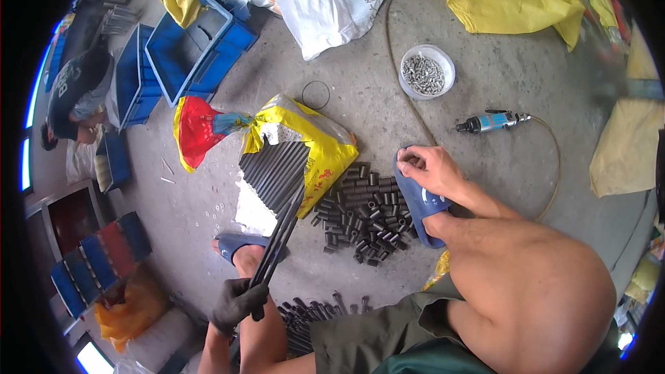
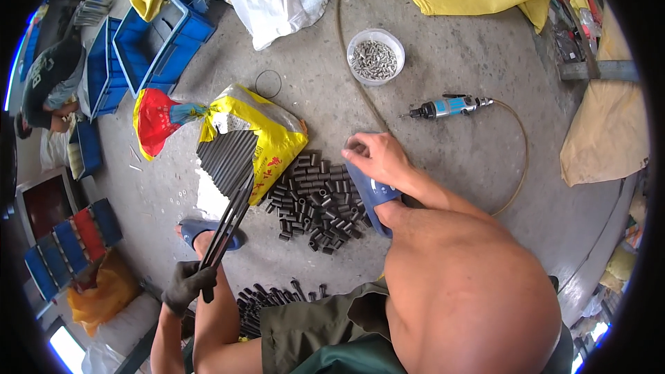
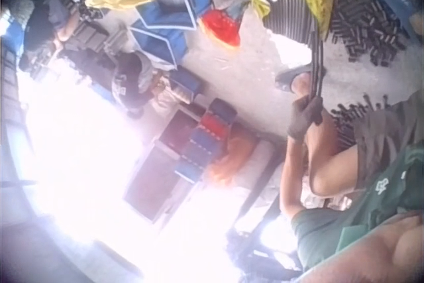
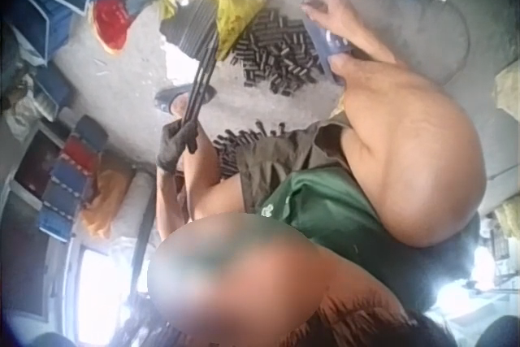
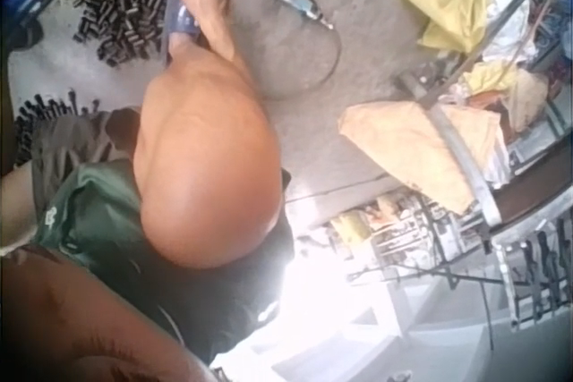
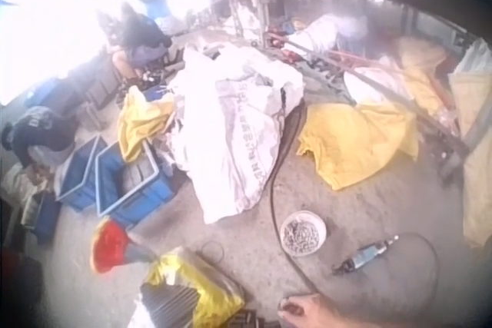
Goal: The person places washers on small metal tubes and uses a pneumatic screwdriver to fasten components together.
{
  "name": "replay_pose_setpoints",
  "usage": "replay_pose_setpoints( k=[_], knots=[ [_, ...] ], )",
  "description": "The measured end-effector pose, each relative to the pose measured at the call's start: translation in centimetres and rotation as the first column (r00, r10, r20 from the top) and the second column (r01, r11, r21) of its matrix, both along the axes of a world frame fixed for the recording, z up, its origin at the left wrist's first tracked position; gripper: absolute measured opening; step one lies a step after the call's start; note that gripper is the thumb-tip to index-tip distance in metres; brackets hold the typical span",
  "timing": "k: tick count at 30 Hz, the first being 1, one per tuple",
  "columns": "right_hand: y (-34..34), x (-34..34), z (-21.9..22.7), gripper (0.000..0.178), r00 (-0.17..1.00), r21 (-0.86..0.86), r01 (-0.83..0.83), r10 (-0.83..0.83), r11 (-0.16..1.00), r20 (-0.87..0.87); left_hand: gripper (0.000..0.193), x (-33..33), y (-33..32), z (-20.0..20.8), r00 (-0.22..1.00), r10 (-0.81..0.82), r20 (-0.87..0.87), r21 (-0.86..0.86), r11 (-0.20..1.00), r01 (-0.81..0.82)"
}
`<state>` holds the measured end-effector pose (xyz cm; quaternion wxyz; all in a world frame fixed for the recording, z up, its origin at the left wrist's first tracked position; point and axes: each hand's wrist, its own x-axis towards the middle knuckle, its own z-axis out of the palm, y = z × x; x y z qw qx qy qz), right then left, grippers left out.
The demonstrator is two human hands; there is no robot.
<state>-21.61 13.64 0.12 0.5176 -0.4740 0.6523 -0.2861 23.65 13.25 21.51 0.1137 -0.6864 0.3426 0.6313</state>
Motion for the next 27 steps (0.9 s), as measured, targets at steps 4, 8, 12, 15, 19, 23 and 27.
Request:
replay_pose_setpoints(
  k=[4, 8, 12, 15, 19, 23, 27],
  knots=[
    [-1.5, 1.0, 1.5, 0.028, 0.974, -0.224, -0.213, 0.19, 0.951, -0.121, 0.03, -2.5, -0.3, 4.2, 0.995, 0.081, -0.062, 0.031, 0.996, -0.08],
    [-3.0, 0.3, 2.8, 0.025, 0.995, -0.201, -0.085, 0.073, 0.976, -0.067, 0.034, -7.8, -2.2, 4.0, 0.985, -0.047, -0.167, -0.036, 0.998, 0.042],
    [-3.4, -1.1, 2.9, 0.019, 0.979, -0.299, 0.154, -0.186, 0.942, -0.082, 0.038, -13.0, -5.9, -0.7, 0.969, -0.142, -0.204, -0.015, 0.99, 0.141],
    [-3.9, -0.5, 4.7, 0.027, 0.973, -0.536, -0.08, -0.05, 0.84, -0.223, 0.037, -18.3, -10.1, -4.6, 0.916, -0.39, -0.096, -0.088, 0.92, 0.383],
    [-5.4, 0.9, 4.4, 0.041, 0.977, -0.485, -0.127, 0.023, 0.865, -0.213, 0.037, -20.7, -13.0, -10.1, 0.748, -0.66, 0.068, -0.51, 0.621, 0.595],
    [-5.3, 0.6, 3.0, 0.062, 0.916, -0.461, -0.328, 0.158, 0.825, -0.369, 0.045, -23.7, -14.5, -8.9, 0.648, -0.677, 0.349, -0.414, 0.509, 0.755],
    [-6.7, 3.3, 2.1, 0.065, 0.937, -0.469, -0.345, 0.27, 0.813, -0.222, 0.032, -25.3, -13.1, -7.6, 0.623, -0.635, 0.457, -0.556, 0.343, 0.757]
  ],
)
